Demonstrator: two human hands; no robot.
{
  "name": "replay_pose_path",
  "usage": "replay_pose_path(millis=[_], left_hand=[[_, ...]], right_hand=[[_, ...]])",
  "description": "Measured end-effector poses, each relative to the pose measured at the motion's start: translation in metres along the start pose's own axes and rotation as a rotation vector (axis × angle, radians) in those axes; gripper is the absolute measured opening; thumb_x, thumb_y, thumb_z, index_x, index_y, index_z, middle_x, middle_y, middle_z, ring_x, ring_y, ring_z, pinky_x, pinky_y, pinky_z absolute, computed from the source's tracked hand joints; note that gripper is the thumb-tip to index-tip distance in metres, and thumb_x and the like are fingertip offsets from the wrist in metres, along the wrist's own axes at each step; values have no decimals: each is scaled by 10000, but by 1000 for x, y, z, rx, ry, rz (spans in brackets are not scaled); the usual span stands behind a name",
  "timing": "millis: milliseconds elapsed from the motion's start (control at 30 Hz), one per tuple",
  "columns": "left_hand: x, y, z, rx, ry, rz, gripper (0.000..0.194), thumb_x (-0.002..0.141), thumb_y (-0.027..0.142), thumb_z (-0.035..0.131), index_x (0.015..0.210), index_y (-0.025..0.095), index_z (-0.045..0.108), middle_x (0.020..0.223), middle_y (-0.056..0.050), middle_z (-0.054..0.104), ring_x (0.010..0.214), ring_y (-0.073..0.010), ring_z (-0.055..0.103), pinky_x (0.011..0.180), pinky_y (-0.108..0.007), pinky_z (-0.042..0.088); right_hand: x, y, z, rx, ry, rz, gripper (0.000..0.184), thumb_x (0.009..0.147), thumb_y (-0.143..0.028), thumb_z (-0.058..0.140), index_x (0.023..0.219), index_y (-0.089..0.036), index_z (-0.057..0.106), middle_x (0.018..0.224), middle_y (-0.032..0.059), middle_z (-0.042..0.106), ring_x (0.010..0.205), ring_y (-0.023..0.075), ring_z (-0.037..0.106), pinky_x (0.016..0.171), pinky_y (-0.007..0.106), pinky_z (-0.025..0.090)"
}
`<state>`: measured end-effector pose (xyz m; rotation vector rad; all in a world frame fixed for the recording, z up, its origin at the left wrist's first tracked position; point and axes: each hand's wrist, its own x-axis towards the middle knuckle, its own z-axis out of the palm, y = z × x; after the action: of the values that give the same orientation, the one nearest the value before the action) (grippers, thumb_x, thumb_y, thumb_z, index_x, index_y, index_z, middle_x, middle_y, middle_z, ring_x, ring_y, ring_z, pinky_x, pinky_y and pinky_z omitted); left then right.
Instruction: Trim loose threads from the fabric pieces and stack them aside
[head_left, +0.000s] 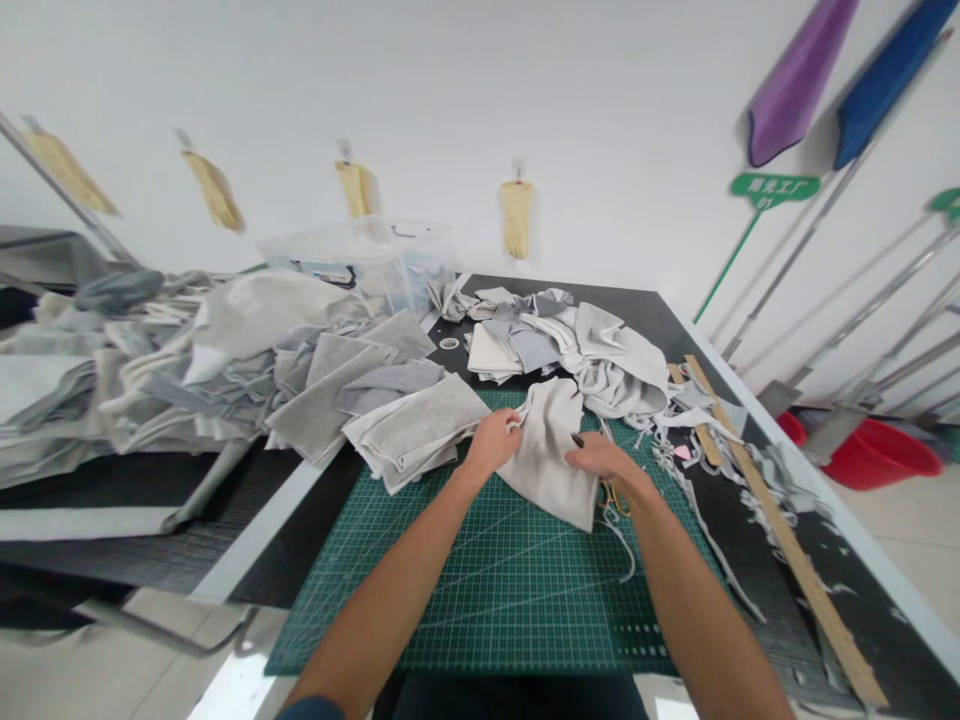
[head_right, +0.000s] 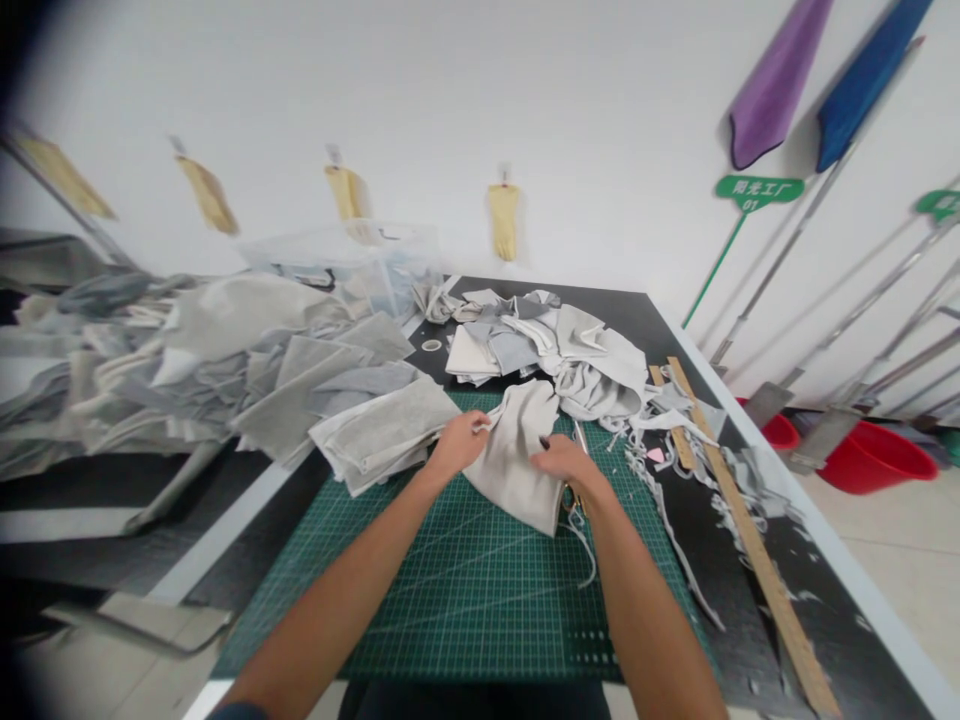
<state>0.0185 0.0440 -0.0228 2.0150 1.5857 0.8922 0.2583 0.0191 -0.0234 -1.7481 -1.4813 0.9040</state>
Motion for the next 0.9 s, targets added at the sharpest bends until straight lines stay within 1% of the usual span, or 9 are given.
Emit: replay_pose_path(millis=[67, 133, 233, 333, 400, 467, 567, 700, 900], left_hand=[[2, -10, 7, 36, -11, 26, 254, 824, 89, 574, 999, 195, 724, 1118, -93, 769, 1083, -236, 702, 1022, -344, 512], [3, -21, 13, 76, 3, 32, 282, 823, 75, 571, 1038, 180, 720, 1141, -111, 752, 1147, -251, 678, 1091, -369, 480], [3, -38, 13, 133, 82, -6, 360, 881, 117, 542, 1222, 108, 658, 1272, -194, 681, 1297, -308, 595, 1182, -453, 402], [4, -58, 4, 167, 180, -85, 508, 938, 179, 508, 1425, 37, 494, 1418, -270, 568, 1381, -341, 531, 1189, -481, 398], [6, -71, -5, 181, 242, -159, 545, 952, 231, 521, 1450, 22, 448, 1432, -291, 547, 1387, -354, 530, 1174, -479, 422], [6, -83, -15, 194, 280, -220, 533, 953, 270, 538, 1422, 24, 471, 1417, -296, 555, 1389, -371, 532, 1176, -492, 424], [7, -100, -30, 209, 302, -261, 494, 958, 273, 515, 1389, 31, 519, 1438, -285, 554, 1433, -372, 494, 1225, -492, 370], [9, -123, -53, 216, 302, -275, 460, 975, 257, 440, 1358, 44, 580, 1443, -249, 591, 1448, -348, 488, 1249, -465, 345], [19, -160, -92, 223, 301, -293, 416, 1005, 272, 373, 1183, 124, 719, 1291, -172, 723, 1345, -310, 598, 1216, -418, 391]], right_hand=[[-1, 1, -2, -151, -98, 19, 238, 513, -310, 884, 644, -193, 724, 695, 63, 750, 674, 238, 690, 644, 295, 491], [0, 0, 1, -263, -111, 51, 356, 600, -471, 879, 749, -177, 746, 849, 117, 779, 835, 277, 723, 752, 317, 512], [-2, -3, 15, -397, -13, 114, 550, 826, -605, 697, 1086, -121, 726, 1106, 214, 746, 1077, 331, 695, 912, 378, 503], [-10, -9, 34, -489, 108, 130, 691, 933, -540, 592, 1428, -64, 520, 1276, 272, 653, 1210, 367, 623, 1014, 438, 457], [-15, -13, 45, -602, 224, 31, 742, 942, -470, 604, 1539, -76, 403, 1343, 273, 587, 1265, 388, 560, 1050, 459, 420], [-18, -19, 56, -712, 310, -92, 734, 928, -424, 637, 1558, -124, 408, 1349, 253, 557, 1274, 396, 515, 1044, 455, 409], [-14, -29, 71, -755, 302, -175, 608, 928, -393, 638, 1489, -187, 523, 1302, 215, 571, 1246, 375, 491, 996, 426, 422], [-3, -46, 97, -729, 199, -234, 411, 965, -353, 557, 1330, -196, 660, 1274, 181, 602, 1223, 339, 477, 1000, 420, 403], [5, -68, 134, -725, -33, -492, 444, 897, -248, 580, 1327, -223, 690, 1311, 115, 631, 1177, 301, 490, 1046, 396, 369]])
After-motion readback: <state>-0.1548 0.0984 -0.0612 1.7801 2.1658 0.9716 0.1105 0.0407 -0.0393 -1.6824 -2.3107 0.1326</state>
